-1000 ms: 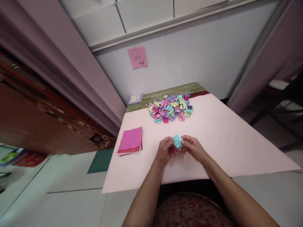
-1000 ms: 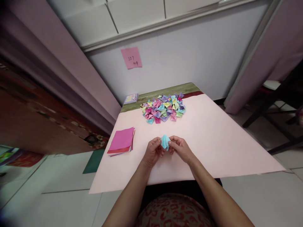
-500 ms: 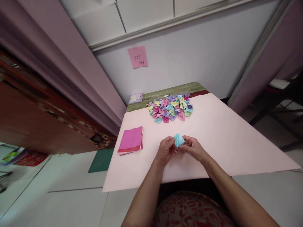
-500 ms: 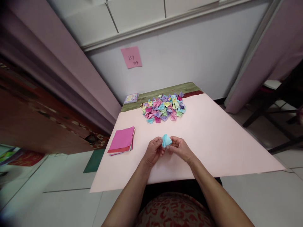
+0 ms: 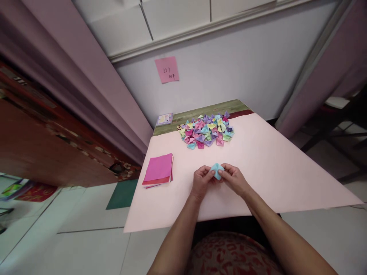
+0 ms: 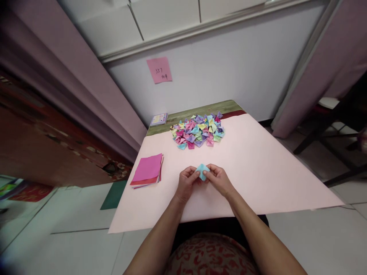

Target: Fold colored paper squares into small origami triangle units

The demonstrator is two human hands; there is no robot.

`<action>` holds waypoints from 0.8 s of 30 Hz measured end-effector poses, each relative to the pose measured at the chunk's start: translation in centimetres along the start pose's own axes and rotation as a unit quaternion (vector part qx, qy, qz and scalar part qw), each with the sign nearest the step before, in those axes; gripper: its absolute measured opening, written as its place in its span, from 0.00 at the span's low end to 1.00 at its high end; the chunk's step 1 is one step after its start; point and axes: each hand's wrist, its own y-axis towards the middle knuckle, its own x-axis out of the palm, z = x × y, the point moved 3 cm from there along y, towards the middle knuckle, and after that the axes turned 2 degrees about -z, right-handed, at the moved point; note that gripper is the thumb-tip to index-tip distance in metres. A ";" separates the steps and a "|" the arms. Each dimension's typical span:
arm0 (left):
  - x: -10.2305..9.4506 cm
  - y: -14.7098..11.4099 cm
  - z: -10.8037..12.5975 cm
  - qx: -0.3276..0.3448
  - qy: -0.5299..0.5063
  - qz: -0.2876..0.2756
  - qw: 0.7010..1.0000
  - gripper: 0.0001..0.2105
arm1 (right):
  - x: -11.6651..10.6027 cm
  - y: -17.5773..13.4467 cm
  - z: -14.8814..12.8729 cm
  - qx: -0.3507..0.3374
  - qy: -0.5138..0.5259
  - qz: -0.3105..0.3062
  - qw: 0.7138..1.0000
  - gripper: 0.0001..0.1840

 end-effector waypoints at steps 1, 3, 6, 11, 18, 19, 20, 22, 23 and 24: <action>-0.1 0.0 0.0 0.007 0.007 0.008 1.000 0.14 | 0.0 0.0 0.1 0.002 -0.001 0.007 1.000 0.15; -0.3 0.1 -0.2 0.017 0.009 0.030 0.999 0.14 | 0.1 0.0 0.4 0.007 0.005 0.020 1.000 0.16; -0.5 0.2 -0.3 0.027 0.002 0.052 0.998 0.14 | 0.0 0.1 1.1 0.010 0.022 0.039 0.999 0.17; -0.5 0.4 -0.5 0.027 -0.007 0.047 0.999 0.13 | -0.4 0.2 1.7 0.002 0.037 0.083 0.996 0.16; -0.7 0.4 -0.6 0.012 0.000 0.052 0.999 0.05 | -0.5 0.1 1.7 0.005 -0.001 0.127 0.992 0.07; -0.7 0.3 -0.5 0.011 0.001 0.051 0.999 0.05 | -0.5 0.0 1.5 0.000 -0.008 0.125 0.992 0.07; -0.7 0.3 -0.5 0.011 -0.001 0.051 0.999 0.06 | -0.5 0.0 1.3 -0.006 -0.014 0.119 0.993 0.07; -0.6 0.2 -0.4 0.010 -0.008 0.046 0.999 0.07 | -0.4 -0.2 0.8 -0.021 -0.027 0.103 0.994 0.10; -0.6 0.2 -0.4 0.009 -0.012 0.040 0.999 0.07 | -0.4 -0.2 0.6 -0.028 -0.034 0.099 0.994 0.11; -0.5 0.2 -0.3 0.010 -0.014 0.032 0.999 0.08 | -0.4 -0.3 0.4 -0.035 -0.038 0.101 0.994 0.12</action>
